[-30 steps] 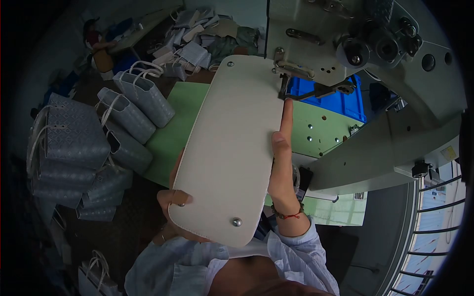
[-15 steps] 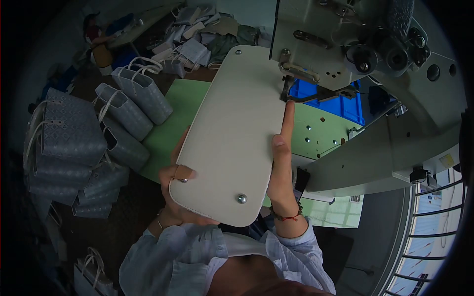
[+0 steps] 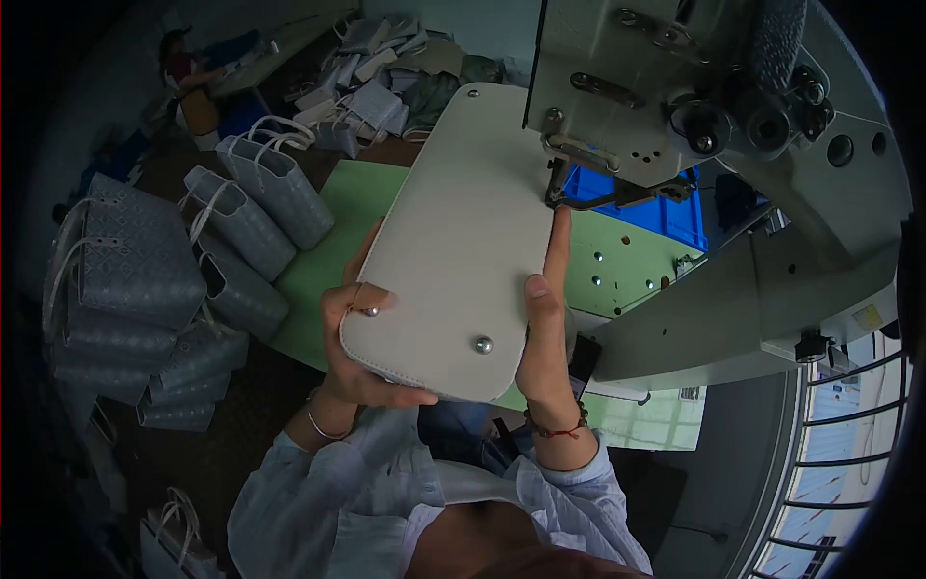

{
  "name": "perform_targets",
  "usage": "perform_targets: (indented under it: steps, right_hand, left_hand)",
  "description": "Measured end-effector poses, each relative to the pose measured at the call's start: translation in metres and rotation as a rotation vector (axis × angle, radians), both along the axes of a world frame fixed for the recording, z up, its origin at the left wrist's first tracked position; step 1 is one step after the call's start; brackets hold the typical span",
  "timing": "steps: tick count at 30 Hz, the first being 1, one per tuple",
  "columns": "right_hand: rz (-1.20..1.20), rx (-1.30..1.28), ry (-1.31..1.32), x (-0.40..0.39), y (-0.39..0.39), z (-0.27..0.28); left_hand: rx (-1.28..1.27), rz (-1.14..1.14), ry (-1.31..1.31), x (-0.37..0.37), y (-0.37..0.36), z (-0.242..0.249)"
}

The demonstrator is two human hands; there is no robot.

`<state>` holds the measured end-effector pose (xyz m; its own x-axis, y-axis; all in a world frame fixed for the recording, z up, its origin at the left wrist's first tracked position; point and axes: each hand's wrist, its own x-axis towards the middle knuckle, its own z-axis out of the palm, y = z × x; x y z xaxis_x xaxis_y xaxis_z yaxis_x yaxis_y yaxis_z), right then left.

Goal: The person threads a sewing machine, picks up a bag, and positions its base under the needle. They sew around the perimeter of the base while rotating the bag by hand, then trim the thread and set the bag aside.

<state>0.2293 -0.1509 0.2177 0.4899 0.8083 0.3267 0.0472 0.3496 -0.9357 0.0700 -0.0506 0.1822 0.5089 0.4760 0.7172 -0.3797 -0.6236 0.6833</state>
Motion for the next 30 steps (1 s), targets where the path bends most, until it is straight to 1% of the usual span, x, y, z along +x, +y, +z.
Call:
perform_targets:
  steps: [1,3,4,5,7,8,10,13,14,15,17,21,28,30]
  right_hand:
    - [0.086,0.116,0.173,-0.002,-0.003,0.005]
    - [0.173,0.231,0.346,-0.002,-0.003,0.007]
    - [0.184,0.236,0.349,0.0,-0.001,0.005]
    - [0.183,0.236,0.335,0.001,-0.001,0.004]
    - [0.097,0.135,0.058,0.004,0.0,-0.002]
    - [0.064,0.113,-0.039,0.006,0.001,-0.003]
    - [0.035,0.106,-0.141,0.007,0.001,-0.004]
    - [0.007,0.108,-0.247,0.009,0.0,-0.004]
    - [-0.002,0.108,-0.279,0.01,0.0,-0.005]
    - [0.005,0.097,-0.252,0.01,0.0,-0.006]
    - [0.034,0.065,-0.141,0.011,0.001,-0.011]
    - [0.032,0.064,-0.132,0.012,0.004,-0.014]
    - [-0.044,0.086,-0.052,0.009,0.016,-0.013]
    - [-0.059,0.072,-0.032,0.008,0.02,-0.012]
  left_hand:
    - [0.012,-0.012,-0.02,0.002,0.001,0.001]
    - [-0.025,-0.012,-0.024,0.005,0.002,0.001]
    - [-0.036,-0.013,-0.026,0.006,0.003,0.001]
    - [-0.018,-0.01,-0.02,0.008,0.005,0.001]
    - [0.002,-0.009,-0.015,0.01,0.01,0.001]
    - [0.044,-0.007,-0.004,0.011,0.014,0.002]
    - [0.085,-0.008,0.005,0.014,0.018,0.004]
    - [0.065,-0.045,-0.035,0.018,0.02,0.004]
    - [0.018,-0.052,-0.023,0.017,0.02,0.003]
    - [-0.026,-0.059,-0.012,0.018,0.021,0.003]
    - [0.002,-0.063,-0.018,0.023,0.025,0.005]
    - [0.009,-0.077,-0.017,0.027,0.032,0.006]
    - [0.031,-0.107,-0.013,0.036,0.042,0.007]
    - [-0.012,-0.129,-0.021,0.038,0.044,0.008]
